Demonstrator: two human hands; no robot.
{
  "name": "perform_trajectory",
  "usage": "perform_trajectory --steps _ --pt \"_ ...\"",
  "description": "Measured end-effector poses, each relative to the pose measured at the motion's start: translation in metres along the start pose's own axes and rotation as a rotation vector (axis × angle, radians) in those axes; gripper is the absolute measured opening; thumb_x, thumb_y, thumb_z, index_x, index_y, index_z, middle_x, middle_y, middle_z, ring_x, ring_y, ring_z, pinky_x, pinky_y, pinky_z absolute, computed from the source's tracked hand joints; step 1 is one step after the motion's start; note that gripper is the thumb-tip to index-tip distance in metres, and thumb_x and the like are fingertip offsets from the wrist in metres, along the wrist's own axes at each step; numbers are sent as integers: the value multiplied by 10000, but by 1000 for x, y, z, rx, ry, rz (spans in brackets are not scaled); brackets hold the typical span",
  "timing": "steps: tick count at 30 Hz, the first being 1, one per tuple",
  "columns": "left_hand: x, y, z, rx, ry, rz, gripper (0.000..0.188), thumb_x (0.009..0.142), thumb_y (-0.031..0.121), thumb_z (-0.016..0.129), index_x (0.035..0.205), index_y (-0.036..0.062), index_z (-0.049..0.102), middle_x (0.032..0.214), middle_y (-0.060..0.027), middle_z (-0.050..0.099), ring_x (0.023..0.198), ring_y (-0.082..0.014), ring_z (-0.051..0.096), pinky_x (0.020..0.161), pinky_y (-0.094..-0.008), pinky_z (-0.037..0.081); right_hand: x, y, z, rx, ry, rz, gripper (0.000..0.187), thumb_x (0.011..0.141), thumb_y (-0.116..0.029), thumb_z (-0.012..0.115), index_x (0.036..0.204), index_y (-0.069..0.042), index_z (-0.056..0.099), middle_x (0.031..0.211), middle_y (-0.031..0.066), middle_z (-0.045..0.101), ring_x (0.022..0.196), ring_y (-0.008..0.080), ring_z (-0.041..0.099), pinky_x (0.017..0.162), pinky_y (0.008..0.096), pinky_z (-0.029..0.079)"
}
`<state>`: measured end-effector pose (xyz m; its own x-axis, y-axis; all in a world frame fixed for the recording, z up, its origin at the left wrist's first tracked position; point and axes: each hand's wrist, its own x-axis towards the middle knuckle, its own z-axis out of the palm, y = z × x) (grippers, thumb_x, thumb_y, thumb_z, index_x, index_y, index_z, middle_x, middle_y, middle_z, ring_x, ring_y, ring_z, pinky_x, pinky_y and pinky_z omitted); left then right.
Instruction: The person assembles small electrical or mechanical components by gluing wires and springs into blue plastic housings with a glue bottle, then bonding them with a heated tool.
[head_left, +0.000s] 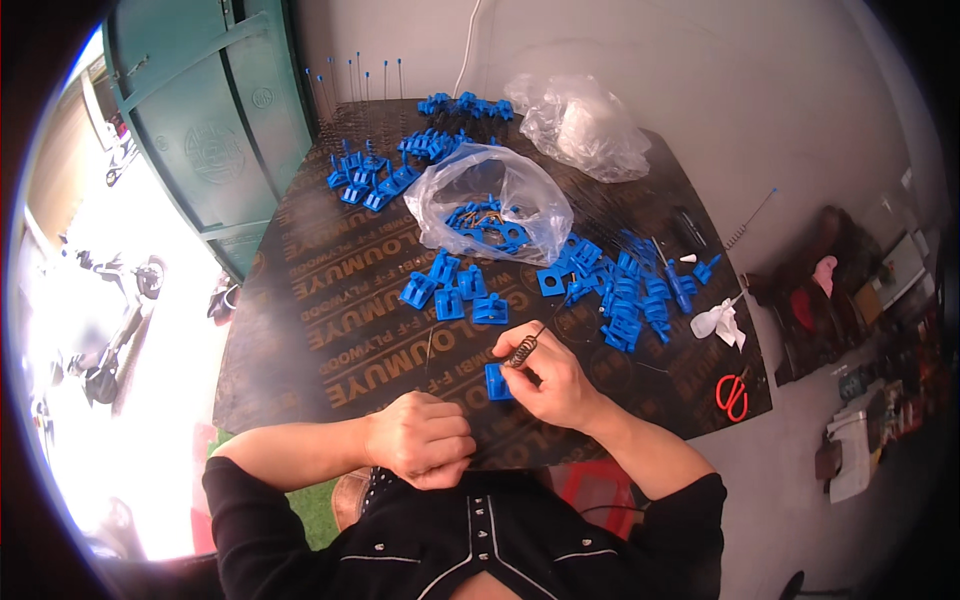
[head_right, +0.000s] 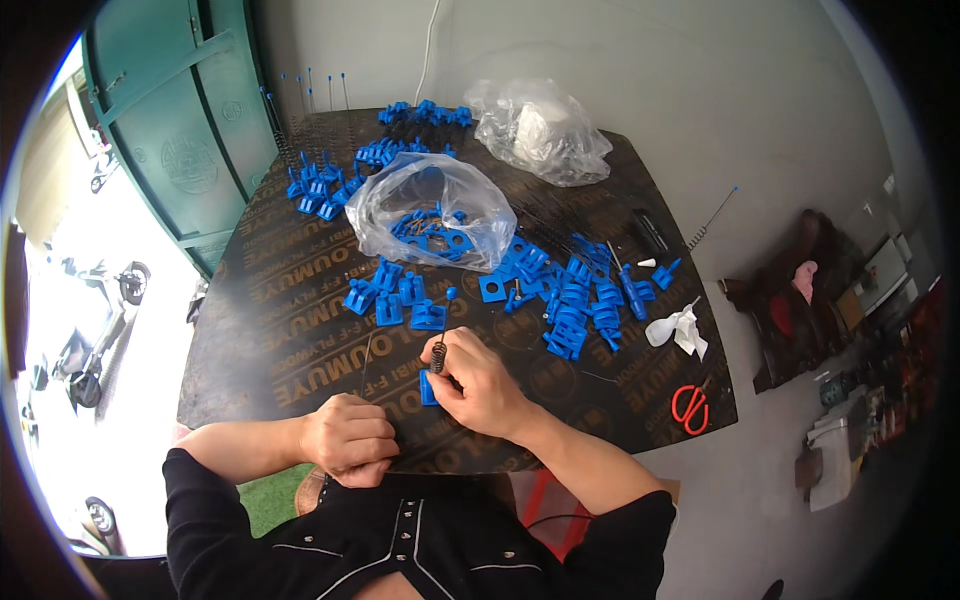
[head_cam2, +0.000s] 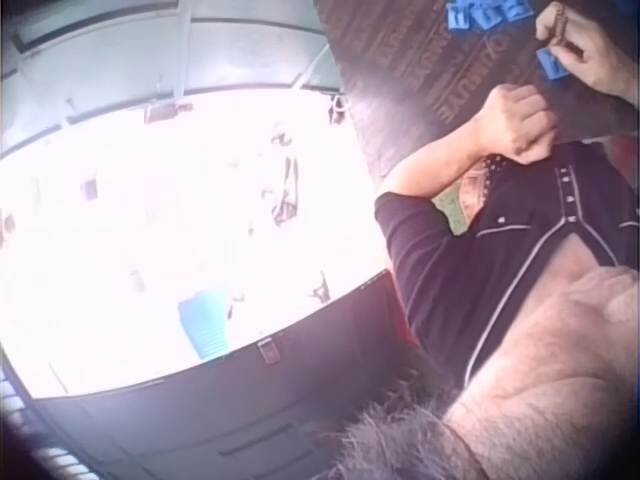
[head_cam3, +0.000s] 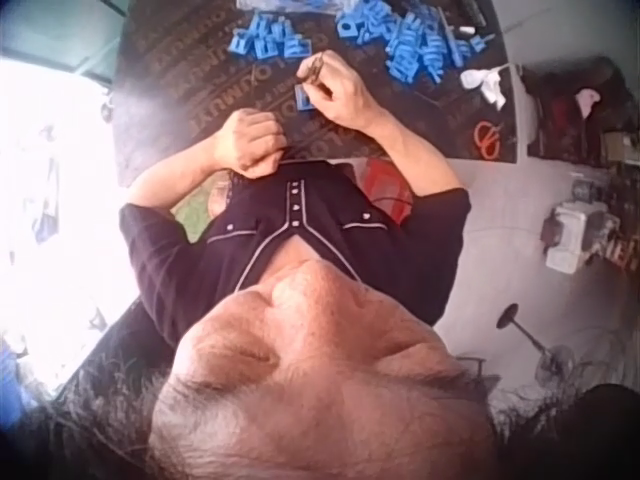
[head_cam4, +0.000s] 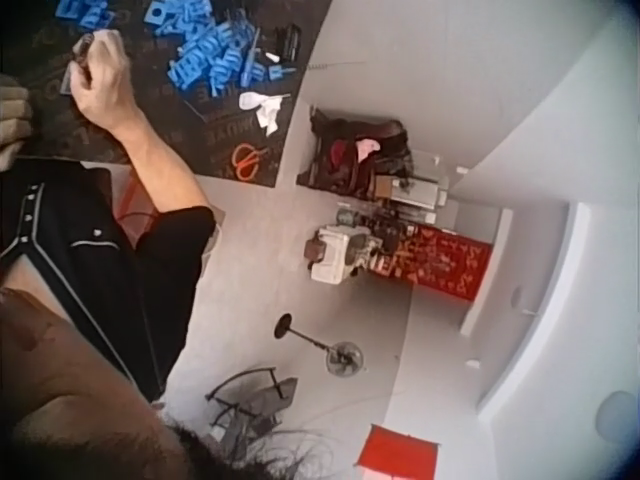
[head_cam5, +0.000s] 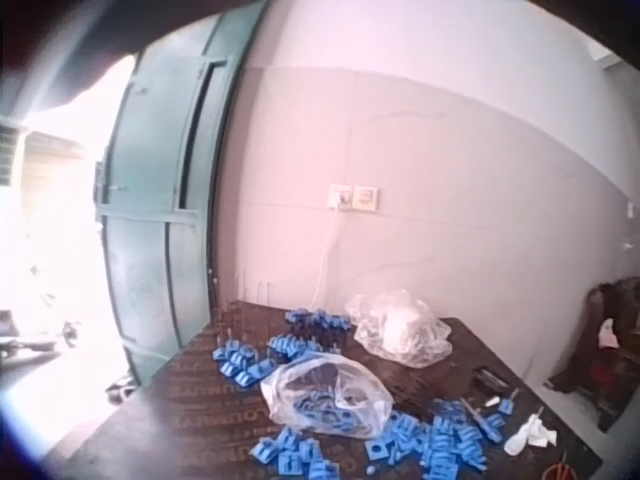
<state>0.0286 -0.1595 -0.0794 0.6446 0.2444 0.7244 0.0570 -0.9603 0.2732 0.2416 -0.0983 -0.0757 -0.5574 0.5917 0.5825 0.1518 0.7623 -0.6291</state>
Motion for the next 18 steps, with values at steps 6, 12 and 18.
perform_trajectory --steps 6,12,18 --pt "2 -2 -2 -41 -26 -46 97 678 24 639 759 16 588 671 -66 543 523 -219 542 413 -318 423 -2 3 -2 -8 17 -22 174 740 76 620 891 8 567 903 93 579 764 228 557 669 316 454" --pt "2 -4 -5 -65 -10 -144 73 683 34 629 750 30 600 666 -62 561 535 -217 566 422 -317 428 -3 7 -1 17 23 -35 172 718 86 635 842 7 546 930 98 580 785 250 567 671 335 450" --pt "-3 -8 -6 -99 19 -210 74 677 28 624 747 33 603 657 -58 560 518 -221 564 424 -316 422 -3 8 -1 1 17 -51 200 694 91 649 833 2 537 936 96 579 796 263 565 676 345 451"
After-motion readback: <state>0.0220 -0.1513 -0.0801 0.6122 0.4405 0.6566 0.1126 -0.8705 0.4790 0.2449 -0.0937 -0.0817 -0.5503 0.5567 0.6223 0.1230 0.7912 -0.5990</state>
